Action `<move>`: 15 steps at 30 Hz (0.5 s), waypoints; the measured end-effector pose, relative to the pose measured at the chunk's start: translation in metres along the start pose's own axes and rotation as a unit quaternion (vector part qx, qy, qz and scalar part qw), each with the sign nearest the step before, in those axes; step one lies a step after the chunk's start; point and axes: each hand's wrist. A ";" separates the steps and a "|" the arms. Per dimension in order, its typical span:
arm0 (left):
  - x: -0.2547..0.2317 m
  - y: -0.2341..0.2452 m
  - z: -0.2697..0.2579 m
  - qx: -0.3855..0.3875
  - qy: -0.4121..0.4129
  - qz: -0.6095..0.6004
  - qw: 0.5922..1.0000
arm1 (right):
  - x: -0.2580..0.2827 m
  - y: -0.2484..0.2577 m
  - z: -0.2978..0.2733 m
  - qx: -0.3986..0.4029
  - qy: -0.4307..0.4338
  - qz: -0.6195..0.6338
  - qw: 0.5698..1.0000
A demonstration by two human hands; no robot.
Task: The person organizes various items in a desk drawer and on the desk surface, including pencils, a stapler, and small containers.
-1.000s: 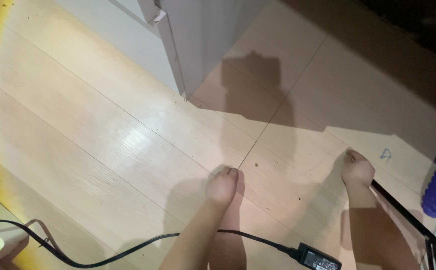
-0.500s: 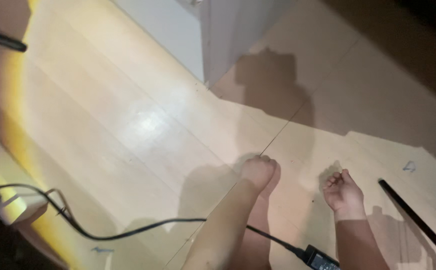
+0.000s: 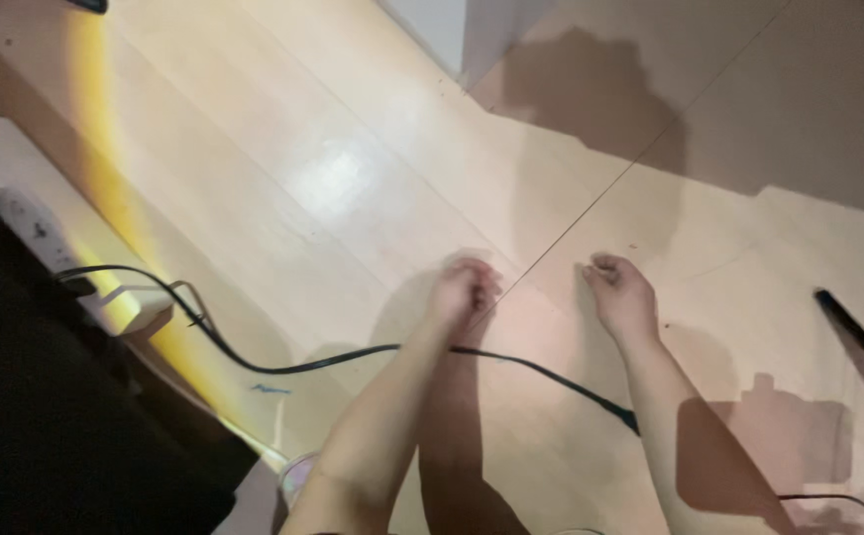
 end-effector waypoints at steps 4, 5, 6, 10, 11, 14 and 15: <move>-0.084 0.028 -0.052 -0.064 0.021 -0.155 0.986 | -0.001 -0.017 0.006 -0.025 0.031 -0.082 0.996; -0.093 0.043 -0.050 -0.085 -0.004 -0.173 0.981 | 0.001 -0.019 0.004 -0.034 0.039 -0.101 0.993; -0.101 0.057 -0.047 -0.104 -0.029 -0.193 0.975 | 0.003 -0.019 0.002 -0.045 0.048 -0.123 0.990; -0.092 0.058 -0.042 -0.073 -0.046 -0.263 0.961 | 0.004 -0.027 0.004 -0.056 0.041 -0.157 0.985; -0.080 0.060 -0.033 -0.042 -0.019 -0.275 0.960 | 0.023 -0.018 -0.014 -0.027 0.024 -0.074 0.997; -0.049 0.037 -0.041 0.019 0.057 -0.311 0.948 | 0.065 -0.016 -0.044 0.044 0.009 0.100 0.994; -0.038 0.025 -0.050 0.045 0.114 -0.331 0.936 | 0.074 -0.020 -0.051 0.088 0.003 0.190 0.978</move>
Point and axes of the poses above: each hand's wrist, its own z-axis towards the middle knuckle, its own y-axis out of the back of the hand, x = y × z, and after that the axes turned 13 degrees about -z, right-handed
